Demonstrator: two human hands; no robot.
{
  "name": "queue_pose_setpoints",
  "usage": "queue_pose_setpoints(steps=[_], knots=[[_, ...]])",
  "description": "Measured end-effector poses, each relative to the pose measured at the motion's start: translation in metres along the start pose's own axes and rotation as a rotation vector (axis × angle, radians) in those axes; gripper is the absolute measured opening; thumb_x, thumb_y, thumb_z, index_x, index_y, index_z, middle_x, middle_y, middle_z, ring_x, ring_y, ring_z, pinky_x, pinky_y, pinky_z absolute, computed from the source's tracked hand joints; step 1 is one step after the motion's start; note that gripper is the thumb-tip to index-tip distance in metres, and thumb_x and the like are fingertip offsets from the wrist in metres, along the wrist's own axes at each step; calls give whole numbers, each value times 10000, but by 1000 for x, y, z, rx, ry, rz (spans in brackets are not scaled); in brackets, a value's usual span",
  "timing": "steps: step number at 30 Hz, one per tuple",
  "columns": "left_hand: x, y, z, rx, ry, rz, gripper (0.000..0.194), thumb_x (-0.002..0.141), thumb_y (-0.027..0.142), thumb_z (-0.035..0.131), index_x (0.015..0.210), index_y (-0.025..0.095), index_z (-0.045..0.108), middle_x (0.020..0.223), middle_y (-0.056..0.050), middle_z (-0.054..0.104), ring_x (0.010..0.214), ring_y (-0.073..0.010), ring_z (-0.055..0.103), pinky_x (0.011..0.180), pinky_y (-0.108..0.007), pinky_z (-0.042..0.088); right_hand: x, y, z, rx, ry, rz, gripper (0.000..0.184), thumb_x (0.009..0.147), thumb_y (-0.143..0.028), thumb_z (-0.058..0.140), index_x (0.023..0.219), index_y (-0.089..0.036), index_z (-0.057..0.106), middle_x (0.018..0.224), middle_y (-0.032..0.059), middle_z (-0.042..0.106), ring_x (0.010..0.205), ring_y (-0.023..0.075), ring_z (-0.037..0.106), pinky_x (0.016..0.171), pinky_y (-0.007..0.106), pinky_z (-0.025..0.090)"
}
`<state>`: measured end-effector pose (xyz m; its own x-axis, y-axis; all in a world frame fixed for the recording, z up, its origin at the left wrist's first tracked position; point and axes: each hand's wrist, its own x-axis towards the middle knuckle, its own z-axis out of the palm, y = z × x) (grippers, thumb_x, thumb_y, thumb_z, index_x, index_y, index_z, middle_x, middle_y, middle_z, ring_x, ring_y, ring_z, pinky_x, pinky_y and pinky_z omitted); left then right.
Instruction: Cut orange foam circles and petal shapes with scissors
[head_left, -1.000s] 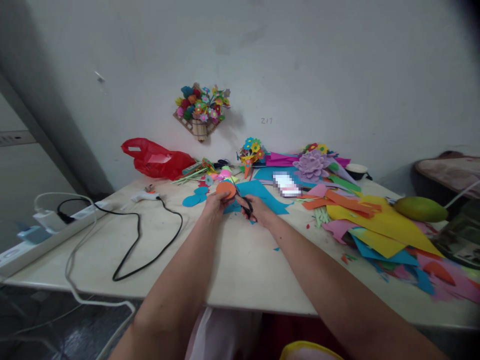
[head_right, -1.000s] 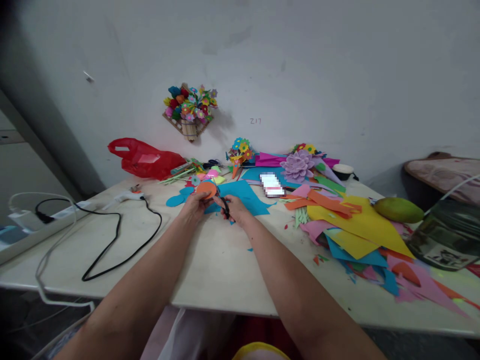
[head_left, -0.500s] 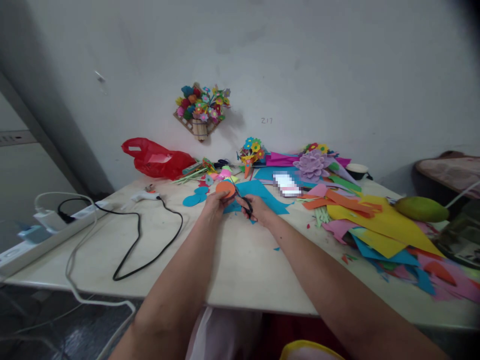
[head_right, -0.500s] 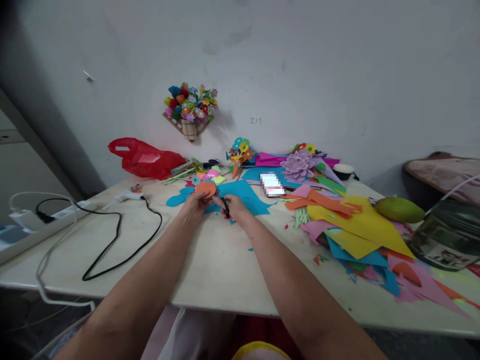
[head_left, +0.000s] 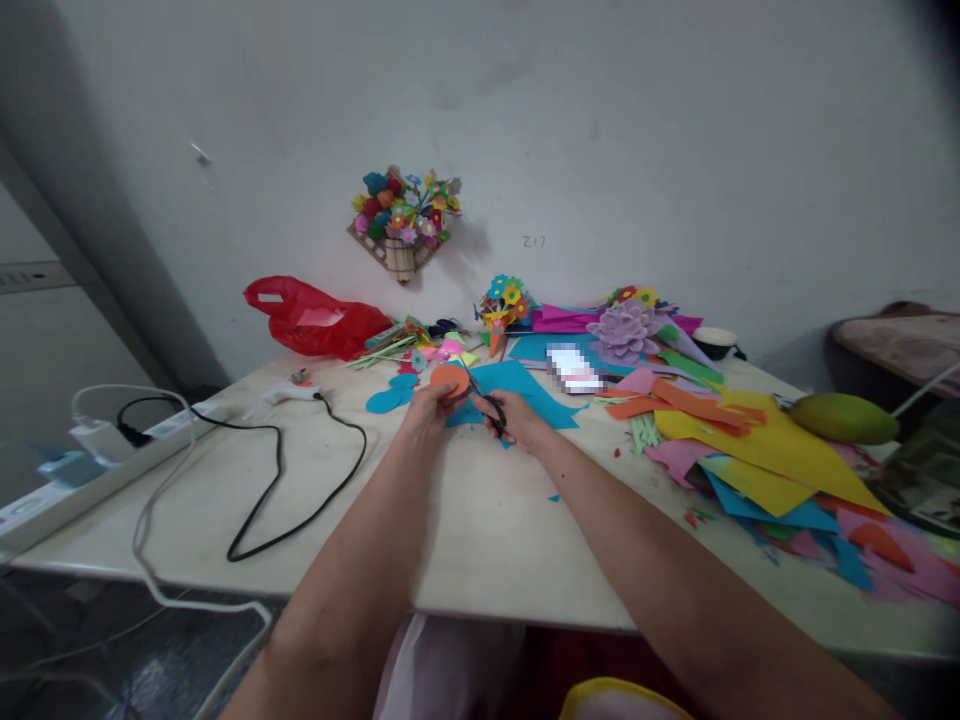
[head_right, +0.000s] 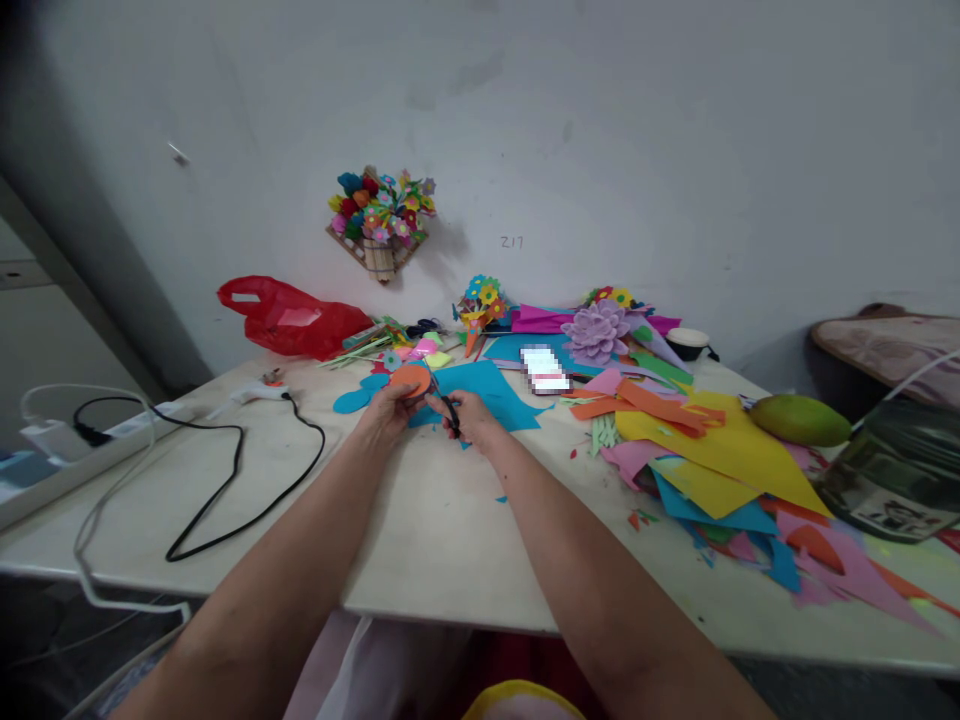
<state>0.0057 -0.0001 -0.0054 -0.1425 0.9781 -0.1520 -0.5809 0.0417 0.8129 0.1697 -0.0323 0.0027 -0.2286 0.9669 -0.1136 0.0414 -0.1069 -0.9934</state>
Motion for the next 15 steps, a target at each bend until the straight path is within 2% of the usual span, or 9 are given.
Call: queue_pose_setpoints(steps=[6, 15], knots=[[-3, 1, 2, 2, 17, -1, 462, 694, -11, 761, 1129, 144, 773, 810, -85, 826, 693, -246, 815, 641, -305, 687, -2, -1, -1, 2, -25, -9, 353, 1070, -311, 735, 790, -208, 548, 526, -71, 571, 369, 61, 478, 326, 160, 204], [-7, 0, 4, 64, 29, 52, 414, 678, -23, 791, 1055, 150, 787, 770, -70, 806, 701, -242, 801, 649, -300, 674, 1, 2, -3, 17, -30, -10, 312, 1091, -340, 712, 842, -202, 584, 533, -66, 588, 370, 71, 505, 321, 163, 224]])
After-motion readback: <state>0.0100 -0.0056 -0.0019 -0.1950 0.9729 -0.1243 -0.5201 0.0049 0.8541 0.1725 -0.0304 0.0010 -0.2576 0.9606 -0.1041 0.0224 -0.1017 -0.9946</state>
